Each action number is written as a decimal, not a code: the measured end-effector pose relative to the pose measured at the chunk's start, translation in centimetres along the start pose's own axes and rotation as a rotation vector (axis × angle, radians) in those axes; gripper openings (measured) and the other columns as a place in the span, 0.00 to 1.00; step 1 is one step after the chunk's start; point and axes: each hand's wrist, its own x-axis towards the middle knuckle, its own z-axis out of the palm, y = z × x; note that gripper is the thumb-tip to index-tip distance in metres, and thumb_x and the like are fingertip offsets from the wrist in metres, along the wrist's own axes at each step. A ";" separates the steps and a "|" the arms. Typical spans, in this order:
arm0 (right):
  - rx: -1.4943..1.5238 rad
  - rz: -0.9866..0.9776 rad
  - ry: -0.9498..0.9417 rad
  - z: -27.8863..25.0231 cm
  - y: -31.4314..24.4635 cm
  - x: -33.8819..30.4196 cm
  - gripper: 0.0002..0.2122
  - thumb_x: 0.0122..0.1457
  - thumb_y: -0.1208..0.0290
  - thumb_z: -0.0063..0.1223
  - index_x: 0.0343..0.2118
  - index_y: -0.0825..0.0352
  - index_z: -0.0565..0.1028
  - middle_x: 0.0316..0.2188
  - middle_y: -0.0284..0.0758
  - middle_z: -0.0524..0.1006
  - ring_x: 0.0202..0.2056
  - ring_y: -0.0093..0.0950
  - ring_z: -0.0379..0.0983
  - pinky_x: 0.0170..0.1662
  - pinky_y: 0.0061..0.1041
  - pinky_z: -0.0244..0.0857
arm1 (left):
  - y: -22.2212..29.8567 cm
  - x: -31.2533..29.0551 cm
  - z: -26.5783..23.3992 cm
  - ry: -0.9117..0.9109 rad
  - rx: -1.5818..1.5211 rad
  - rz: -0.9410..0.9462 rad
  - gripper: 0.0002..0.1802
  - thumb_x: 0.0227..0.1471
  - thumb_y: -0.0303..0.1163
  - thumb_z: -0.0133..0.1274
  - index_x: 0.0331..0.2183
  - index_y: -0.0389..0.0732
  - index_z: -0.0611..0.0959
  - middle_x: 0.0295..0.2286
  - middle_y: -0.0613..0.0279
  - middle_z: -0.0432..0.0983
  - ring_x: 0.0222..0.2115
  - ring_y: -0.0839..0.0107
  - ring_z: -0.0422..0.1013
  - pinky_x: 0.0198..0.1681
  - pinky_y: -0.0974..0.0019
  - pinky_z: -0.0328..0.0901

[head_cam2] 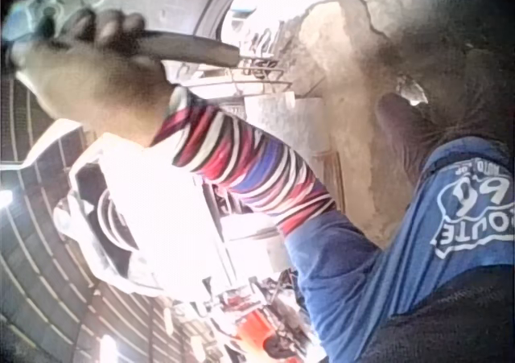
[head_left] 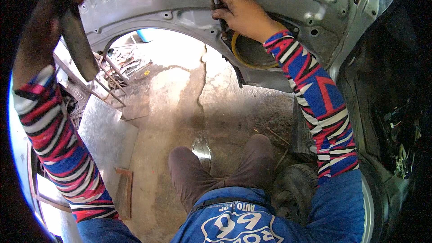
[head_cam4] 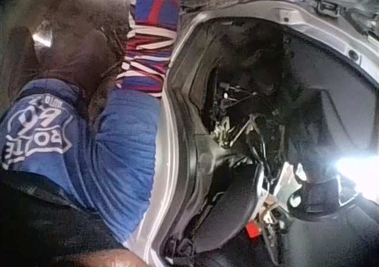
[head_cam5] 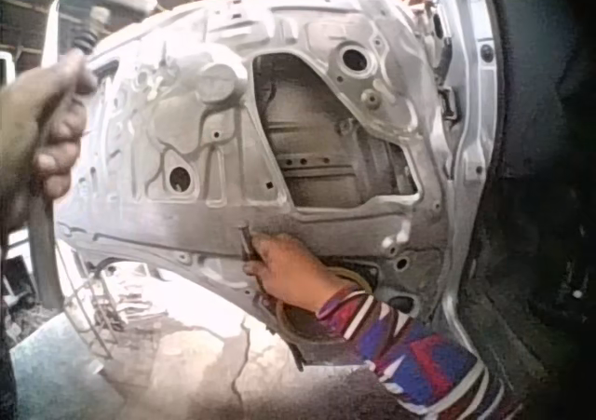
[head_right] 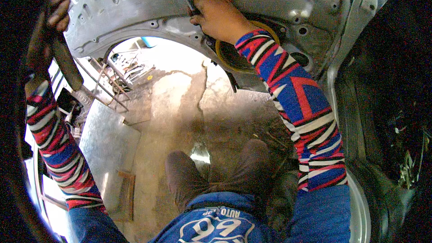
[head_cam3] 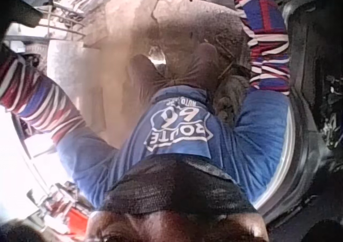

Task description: The person removes a car speaker from the driver's side door panel. They use a hammer and punch to remove rivets, then detach the speaker and place it on the seat.

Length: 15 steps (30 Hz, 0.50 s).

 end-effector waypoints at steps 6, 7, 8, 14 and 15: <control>0.130 -0.070 0.119 -0.5 -0.2 1.5 0.11 0.56 0.69 0.59 0.39 0.70 0.76 0.29 0.46 0.79 0.32 0.38 0.77 0.39 0.33 0.69 | -5.4 0.2 -4.5 -0.054 0.235 -0.158 0.22 0.62 0.50 0.44 0.42 0.41 0.75 0.21 0.71 0.64 0.15 0.83 0.58 0.17 0.77 0.56; 0.146 -0.111 0.129 -0.6 -0.3 1.5 0.11 0.56 0.70 0.59 0.39 0.70 0.76 0.29 0.46 0.79 0.32 0.39 0.77 0.40 0.34 0.69 | -6.2 0.5 -5.1 -0.048 0.254 -0.201 0.23 0.62 0.52 0.44 0.45 0.42 0.75 0.21 0.75 0.62 0.15 0.86 0.55 0.17 0.79 0.52; 0.068 -0.066 0.070 -0.6 -0.5 1.4 0.11 0.56 0.70 0.59 0.38 0.70 0.76 0.29 0.46 0.79 0.33 0.41 0.77 0.40 0.34 0.69 | -6.6 0.5 -5.6 -0.049 0.260 -0.213 0.24 0.62 0.53 0.44 0.46 0.43 0.76 0.21 0.77 0.60 0.15 0.87 0.53 0.17 0.80 0.50; 0.005 -0.017 -0.018 -0.4 -1.2 0.4 0.10 0.55 0.70 0.59 0.38 0.70 0.76 0.31 0.48 0.79 0.35 0.47 0.76 0.40 0.39 0.68 | -6.0 0.0 -5.1 -0.069 0.295 -0.166 0.24 0.62 0.53 0.44 0.47 0.45 0.76 0.20 0.79 0.55 0.14 0.89 0.49 0.15 0.80 0.46; -0.010 -0.012 -0.019 -0.4 -1.1 0.3 0.10 0.55 0.70 0.59 0.37 0.70 0.76 0.31 0.48 0.79 0.35 0.48 0.76 0.40 0.39 0.68 | -6.0 0.0 -4.9 -0.077 0.298 -0.160 0.24 0.62 0.53 0.44 0.47 0.44 0.76 0.20 0.79 0.55 0.14 0.89 0.49 0.15 0.80 0.46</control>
